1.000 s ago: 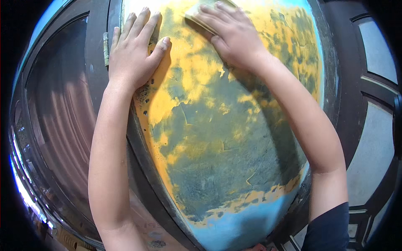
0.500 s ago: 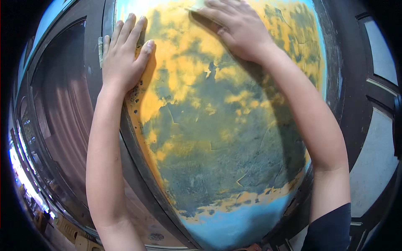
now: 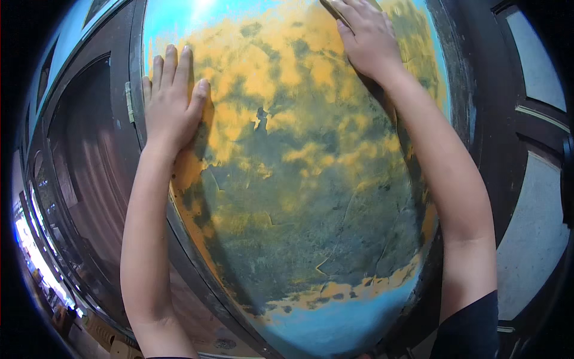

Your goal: The recorder is sanding a painted surface using a piece of sandpaper.

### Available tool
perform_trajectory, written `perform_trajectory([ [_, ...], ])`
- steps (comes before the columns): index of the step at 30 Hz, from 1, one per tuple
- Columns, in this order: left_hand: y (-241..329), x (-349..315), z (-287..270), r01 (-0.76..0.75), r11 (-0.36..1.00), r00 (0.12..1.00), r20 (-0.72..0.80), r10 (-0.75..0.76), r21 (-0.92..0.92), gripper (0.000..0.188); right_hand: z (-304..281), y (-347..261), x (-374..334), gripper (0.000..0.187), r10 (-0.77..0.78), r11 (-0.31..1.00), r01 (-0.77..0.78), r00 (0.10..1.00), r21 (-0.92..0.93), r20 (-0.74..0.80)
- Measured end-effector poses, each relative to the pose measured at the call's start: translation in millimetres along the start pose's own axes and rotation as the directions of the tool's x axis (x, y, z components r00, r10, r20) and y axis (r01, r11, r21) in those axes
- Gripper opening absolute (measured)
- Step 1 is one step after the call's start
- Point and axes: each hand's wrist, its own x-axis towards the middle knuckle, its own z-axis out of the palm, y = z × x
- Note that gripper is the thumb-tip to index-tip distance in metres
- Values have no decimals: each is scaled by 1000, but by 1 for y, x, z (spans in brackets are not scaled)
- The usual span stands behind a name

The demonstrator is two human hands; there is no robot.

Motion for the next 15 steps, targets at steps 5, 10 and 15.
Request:
perform_trajectory([
  [5,38,10,-1,-63,998,998,3,63,31,63,21,1,-23,47,-519,853,509,849,-115,-95],
  [10,33,20,5,-90,996,995,-41,90,3,63,-18,6,4,46,25,1000,-25,999,9,26],
  [15,26,28,13,-97,995,993,-73,98,13,64,-8,14,-4,48,-193,979,197,978,-55,78],
])
